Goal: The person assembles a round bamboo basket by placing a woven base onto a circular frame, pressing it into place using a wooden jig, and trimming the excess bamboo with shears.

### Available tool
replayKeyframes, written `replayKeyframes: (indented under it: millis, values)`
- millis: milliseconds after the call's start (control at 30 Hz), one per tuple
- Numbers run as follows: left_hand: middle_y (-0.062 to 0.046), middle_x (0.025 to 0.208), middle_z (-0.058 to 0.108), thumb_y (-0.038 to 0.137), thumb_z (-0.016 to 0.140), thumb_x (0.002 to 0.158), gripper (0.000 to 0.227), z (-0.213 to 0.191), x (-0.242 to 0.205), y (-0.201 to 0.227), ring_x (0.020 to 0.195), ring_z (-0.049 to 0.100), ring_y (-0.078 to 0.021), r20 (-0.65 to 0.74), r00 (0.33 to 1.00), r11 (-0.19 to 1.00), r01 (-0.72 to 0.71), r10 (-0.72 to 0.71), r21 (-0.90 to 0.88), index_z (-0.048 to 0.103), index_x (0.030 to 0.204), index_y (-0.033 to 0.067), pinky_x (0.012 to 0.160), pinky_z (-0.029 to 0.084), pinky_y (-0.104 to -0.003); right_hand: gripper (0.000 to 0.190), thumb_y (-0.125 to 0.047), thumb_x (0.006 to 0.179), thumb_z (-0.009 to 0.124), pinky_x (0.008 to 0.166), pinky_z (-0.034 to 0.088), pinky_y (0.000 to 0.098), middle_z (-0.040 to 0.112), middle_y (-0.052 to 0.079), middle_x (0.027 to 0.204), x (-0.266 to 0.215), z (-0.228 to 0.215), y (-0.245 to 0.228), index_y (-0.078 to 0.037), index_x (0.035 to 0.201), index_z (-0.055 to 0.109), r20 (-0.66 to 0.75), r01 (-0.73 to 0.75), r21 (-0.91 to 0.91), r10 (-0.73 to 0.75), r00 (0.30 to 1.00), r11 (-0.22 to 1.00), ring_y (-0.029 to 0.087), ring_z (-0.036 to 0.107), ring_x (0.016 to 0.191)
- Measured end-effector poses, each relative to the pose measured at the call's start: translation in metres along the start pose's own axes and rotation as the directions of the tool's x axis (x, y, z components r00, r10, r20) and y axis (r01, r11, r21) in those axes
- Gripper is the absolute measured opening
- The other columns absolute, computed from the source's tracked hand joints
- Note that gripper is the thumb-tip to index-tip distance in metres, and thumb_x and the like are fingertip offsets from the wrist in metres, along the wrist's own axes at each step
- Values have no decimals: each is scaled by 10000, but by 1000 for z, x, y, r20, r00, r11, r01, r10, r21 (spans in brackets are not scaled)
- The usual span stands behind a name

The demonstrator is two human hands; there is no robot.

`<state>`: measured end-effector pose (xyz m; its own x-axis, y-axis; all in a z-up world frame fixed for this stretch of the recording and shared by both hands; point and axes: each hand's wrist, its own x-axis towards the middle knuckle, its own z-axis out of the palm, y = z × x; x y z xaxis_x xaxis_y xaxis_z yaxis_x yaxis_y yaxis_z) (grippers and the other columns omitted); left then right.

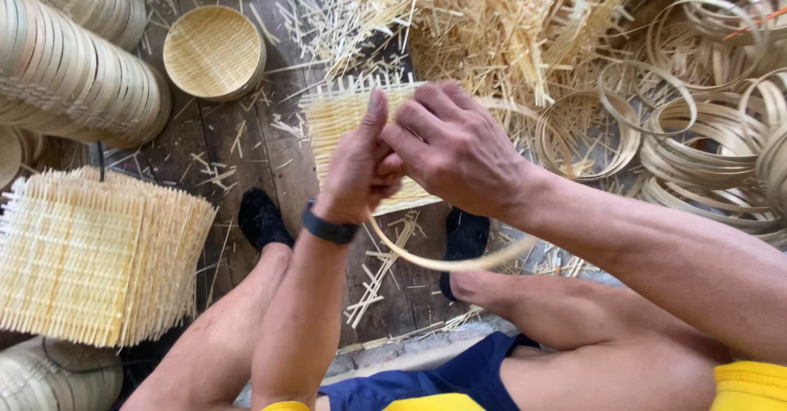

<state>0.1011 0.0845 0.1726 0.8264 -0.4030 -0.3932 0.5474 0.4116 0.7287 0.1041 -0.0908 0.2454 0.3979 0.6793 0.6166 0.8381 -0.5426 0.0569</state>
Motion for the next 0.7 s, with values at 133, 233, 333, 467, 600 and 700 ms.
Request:
replayKeyframes:
  millis: [133,233,333,467,600,700]
  values:
    - [29,590,536,521,640,938,395,-79,-30,32,455,419,-88,-365,887,956,-292,283,32,685,866,135,398,329,-242,207,-132,902,663,683,555,375,627,88,940,-53,23,-39,-29,1075,618,109,158,130,-173,979,979,212,626,855]
    - [65,614,435,523,652,1011,431,-124,-53,44,502,347,-59,-431,687,725,-681,585,-101,674,917,103,426,271,-234,202,-127,869,648,673,576,372,648,129,962,-111,94,-88,-3,1017,589,719,6,389,-308,623,921,252,661,872]
    - [59,592,395,502,652,1020,403,-150,-61,39,502,321,-58,-431,677,651,-722,597,-234,673,922,111,434,243,-227,277,-119,874,630,640,577,390,638,153,1009,-180,174,-128,-1,1119,577,792,-96,395,-285,540,914,282,685,888]
    - [64,587,353,512,640,1024,420,-156,-52,22,493,272,-57,-443,697,657,-704,564,-270,677,925,106,423,210,-235,343,-136,825,642,639,585,382,644,179,1036,-246,258,-168,3,1135,593,720,-170,267,-79,690,949,283,693,853]
    - [67,563,330,477,615,1021,386,-157,-47,17,484,246,-56,-434,763,696,-631,479,-343,698,1025,100,429,209,-229,157,-159,919,637,753,578,427,637,156,1102,-270,264,-177,-35,1015,643,853,-77,424,-370,368,902,284,691,946]
    - [68,573,331,459,613,1054,369,-157,-43,11,503,247,-59,-402,781,686,-618,478,-385,682,1053,96,439,216,-232,453,-118,844,676,773,585,413,674,172,1007,-246,232,-151,73,1225,523,898,-360,430,-348,271,828,329,699,923]
